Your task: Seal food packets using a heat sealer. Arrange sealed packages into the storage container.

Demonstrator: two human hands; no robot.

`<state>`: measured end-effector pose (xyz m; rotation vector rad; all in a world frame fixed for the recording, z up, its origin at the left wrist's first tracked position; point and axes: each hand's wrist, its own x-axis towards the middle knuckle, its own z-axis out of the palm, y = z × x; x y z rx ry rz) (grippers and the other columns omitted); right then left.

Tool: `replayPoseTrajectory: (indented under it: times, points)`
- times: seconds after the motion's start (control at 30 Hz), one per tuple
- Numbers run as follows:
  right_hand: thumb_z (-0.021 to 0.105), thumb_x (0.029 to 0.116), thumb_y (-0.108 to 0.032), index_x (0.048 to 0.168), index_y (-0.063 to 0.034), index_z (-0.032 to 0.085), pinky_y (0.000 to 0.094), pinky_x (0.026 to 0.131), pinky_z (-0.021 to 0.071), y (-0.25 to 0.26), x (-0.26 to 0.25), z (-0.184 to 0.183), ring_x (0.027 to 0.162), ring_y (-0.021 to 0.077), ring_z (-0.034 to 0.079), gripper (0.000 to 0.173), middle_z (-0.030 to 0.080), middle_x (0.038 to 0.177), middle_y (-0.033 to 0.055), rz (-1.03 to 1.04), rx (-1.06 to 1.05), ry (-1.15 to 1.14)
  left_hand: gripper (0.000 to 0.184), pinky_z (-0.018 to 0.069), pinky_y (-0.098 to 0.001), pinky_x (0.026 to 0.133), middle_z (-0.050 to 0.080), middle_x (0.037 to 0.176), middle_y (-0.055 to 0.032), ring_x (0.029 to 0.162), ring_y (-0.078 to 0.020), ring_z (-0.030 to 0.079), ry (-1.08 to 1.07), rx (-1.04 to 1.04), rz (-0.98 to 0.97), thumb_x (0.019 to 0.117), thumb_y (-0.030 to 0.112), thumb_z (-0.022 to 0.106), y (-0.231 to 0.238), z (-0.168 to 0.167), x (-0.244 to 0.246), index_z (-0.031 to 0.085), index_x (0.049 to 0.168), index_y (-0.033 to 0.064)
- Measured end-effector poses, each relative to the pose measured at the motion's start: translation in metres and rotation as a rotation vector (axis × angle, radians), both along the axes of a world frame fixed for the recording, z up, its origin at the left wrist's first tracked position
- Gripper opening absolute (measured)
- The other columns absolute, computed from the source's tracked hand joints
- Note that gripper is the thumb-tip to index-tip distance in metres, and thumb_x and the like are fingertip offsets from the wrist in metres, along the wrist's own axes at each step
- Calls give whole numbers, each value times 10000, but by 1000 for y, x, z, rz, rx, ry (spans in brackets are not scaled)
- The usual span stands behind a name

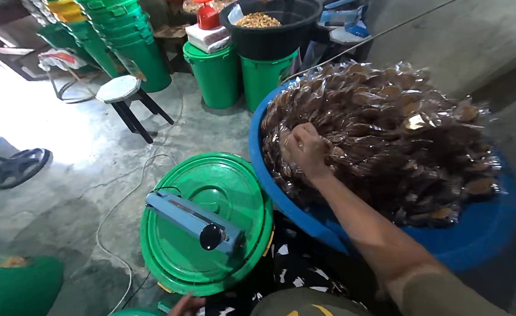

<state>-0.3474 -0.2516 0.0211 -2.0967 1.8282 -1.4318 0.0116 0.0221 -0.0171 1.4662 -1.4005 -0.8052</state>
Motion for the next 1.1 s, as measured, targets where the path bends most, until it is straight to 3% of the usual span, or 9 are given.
replayPoseTrajectory:
  times: [0.07,0.17,0.2,0.3,0.47,0.6,0.7,0.8,1.1]
  points:
    - [590,994,-129,946,73,706,439,888,562,50,31,22,965,281,677,238,688,1010,203,329,236,-132,296,517,-330,1038,668,1288,-71,1195,-75,620,87,-57,-220,1059,116,496,-19,-1,-33,611,1305,-3]
    - [521,1036,-89,965,124,671,383,816,541,113,82,19,852,240,659,271,675,911,215,870,718,-241,842,432,-309,1113,328,1594,-189,1395,-83,434,340,151,-317,985,372,624,-32,5,-72,198,1570,-60]
    - [489,1054,-88,980,138,663,385,797,529,126,96,8,823,235,641,295,667,895,218,977,859,-282,952,470,-266,1061,386,1550,-167,1304,-37,503,423,244,-281,939,392,678,-35,5,-78,132,1577,-57]
    - [441,1093,-157,1061,123,637,350,795,483,138,126,-22,812,182,562,343,618,920,178,942,1133,-334,766,582,-262,819,615,1196,-44,951,-39,657,579,395,-40,849,278,709,-39,-14,-80,351,1464,-5]
    - [449,1071,-69,1262,125,572,402,970,515,89,171,-27,1079,267,635,299,633,1203,257,675,1113,-333,570,565,-382,866,558,1302,-198,1047,-215,632,529,386,293,976,106,602,-72,-32,-57,377,1491,9]
    - [371,1111,-181,1282,64,610,383,993,489,58,194,7,1109,234,608,383,625,1216,203,860,932,-187,612,520,-429,978,426,1484,-245,1232,-281,561,551,272,369,1026,132,528,-115,-38,-27,254,1562,19]
    - [509,1076,-334,1613,-82,305,572,1139,383,58,208,30,1417,432,429,627,383,1569,274,971,1007,459,602,528,-430,960,394,1507,-259,1224,-298,566,538,274,367,1060,179,486,-138,-33,-8,223,1583,36]
    - [549,1036,-237,1663,-167,103,599,1094,417,75,223,16,1426,443,418,773,348,1593,257,817,1068,654,584,502,-456,998,384,1513,-273,1257,-325,543,506,315,346,1082,238,437,-148,-31,3,223,1591,48]
    - [523,1001,-277,1494,-55,518,509,988,528,95,206,-34,1284,388,597,541,550,1460,240,788,598,377,501,540,-386,848,546,1299,-229,1027,-235,624,670,395,545,1112,193,345,-138,-59,16,208,1573,53]
